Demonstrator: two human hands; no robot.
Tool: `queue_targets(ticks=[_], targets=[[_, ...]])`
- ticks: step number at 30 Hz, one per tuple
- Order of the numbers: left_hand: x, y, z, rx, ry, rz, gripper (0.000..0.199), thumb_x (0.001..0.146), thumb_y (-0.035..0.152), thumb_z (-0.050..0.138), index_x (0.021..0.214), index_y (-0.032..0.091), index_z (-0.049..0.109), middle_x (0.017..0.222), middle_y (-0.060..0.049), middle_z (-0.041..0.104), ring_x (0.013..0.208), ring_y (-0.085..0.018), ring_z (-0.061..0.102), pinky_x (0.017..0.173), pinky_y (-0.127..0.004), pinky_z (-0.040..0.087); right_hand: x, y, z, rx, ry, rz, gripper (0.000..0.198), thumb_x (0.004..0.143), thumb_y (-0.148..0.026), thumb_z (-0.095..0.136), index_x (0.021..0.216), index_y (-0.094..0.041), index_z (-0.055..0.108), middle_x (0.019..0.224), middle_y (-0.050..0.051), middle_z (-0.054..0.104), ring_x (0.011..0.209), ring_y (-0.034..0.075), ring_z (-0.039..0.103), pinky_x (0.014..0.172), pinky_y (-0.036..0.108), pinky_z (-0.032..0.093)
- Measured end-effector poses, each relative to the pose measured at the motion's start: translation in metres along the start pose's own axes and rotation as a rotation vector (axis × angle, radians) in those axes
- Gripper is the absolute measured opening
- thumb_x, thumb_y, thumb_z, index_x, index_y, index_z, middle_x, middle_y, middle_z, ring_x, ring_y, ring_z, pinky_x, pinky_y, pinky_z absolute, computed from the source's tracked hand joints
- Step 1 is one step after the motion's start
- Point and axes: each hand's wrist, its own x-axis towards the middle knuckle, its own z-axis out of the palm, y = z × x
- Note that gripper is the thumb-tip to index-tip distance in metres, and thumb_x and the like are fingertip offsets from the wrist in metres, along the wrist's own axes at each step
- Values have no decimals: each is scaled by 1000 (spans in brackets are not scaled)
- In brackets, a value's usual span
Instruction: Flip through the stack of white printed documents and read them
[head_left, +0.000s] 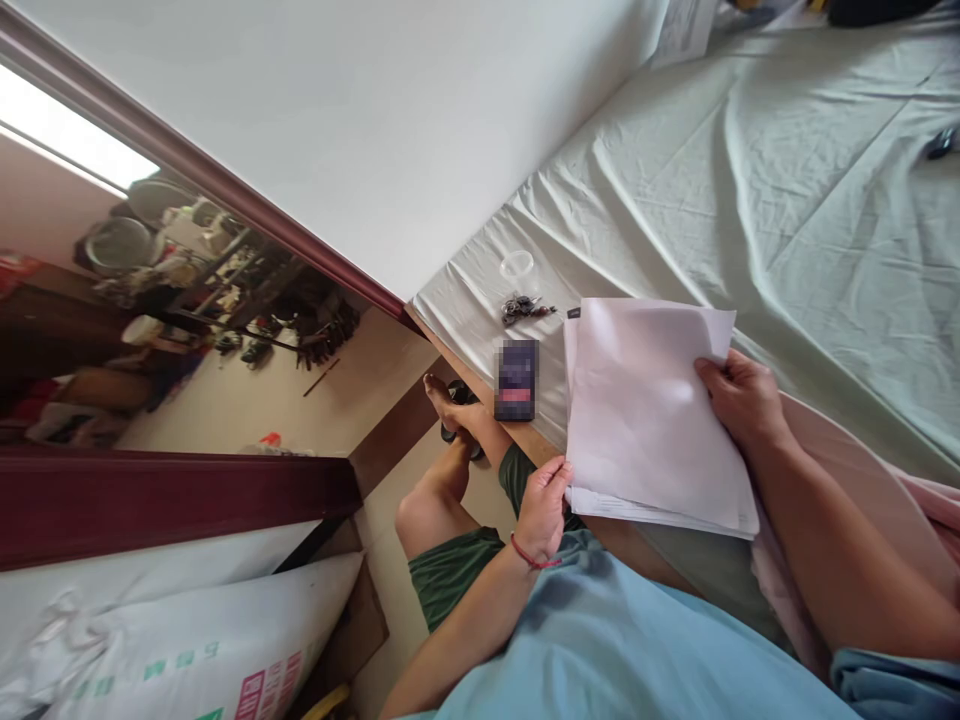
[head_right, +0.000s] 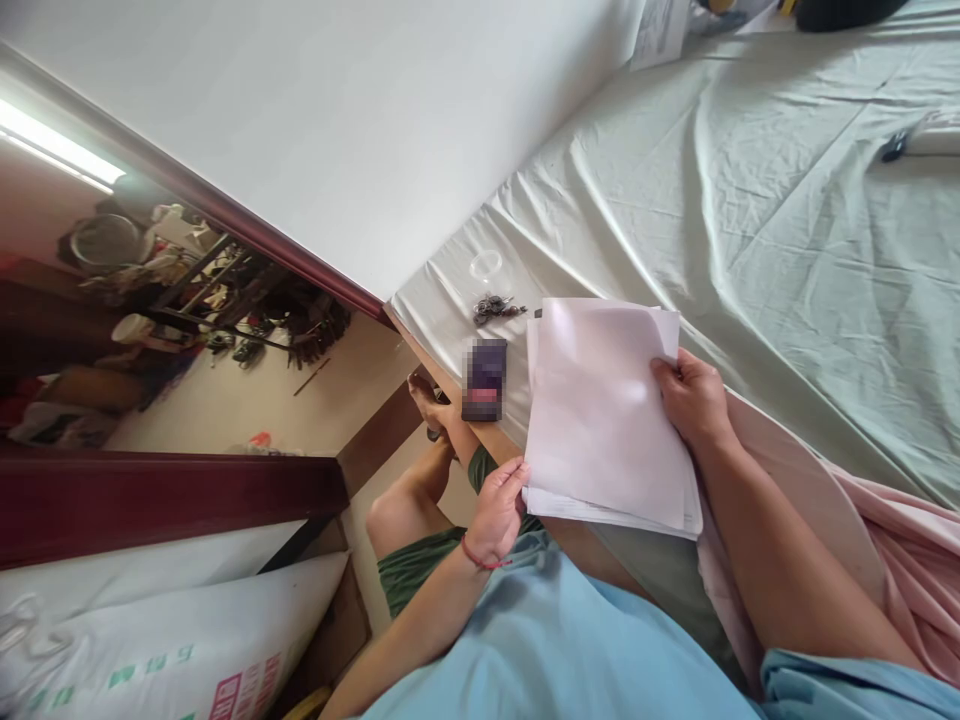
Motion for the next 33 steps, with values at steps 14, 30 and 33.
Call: queue_targets(ticks=[14,30,33], targets=[[15,-8,2,49,66,30,52,53,58,94,70,13,74,62,-1,66,61,-11,54,60,-24,43,3,2,1,-21,-21,-25,34,82,-49,61,95,-18,68,78,2,67,68,16,55,62,27,44],[9,-10,9,-96,183,97,45,67,57,83,62,16,65,58,2,58,57,-11,47,58,-26,36,2,1,3,-26,-84,-6,34,76,-47,66,95,-20,71,75,0,69,65,17,55,55,25,43],[9,-9,8,-67,177,97,43,67,51,83,58,17,59,56,4,55,56,-10,43,56,-25,32,2,1,4,-32,-77,-27,34,77,-46,64,96,-19,72,74,1,69,65,17,56,54,25,43]])
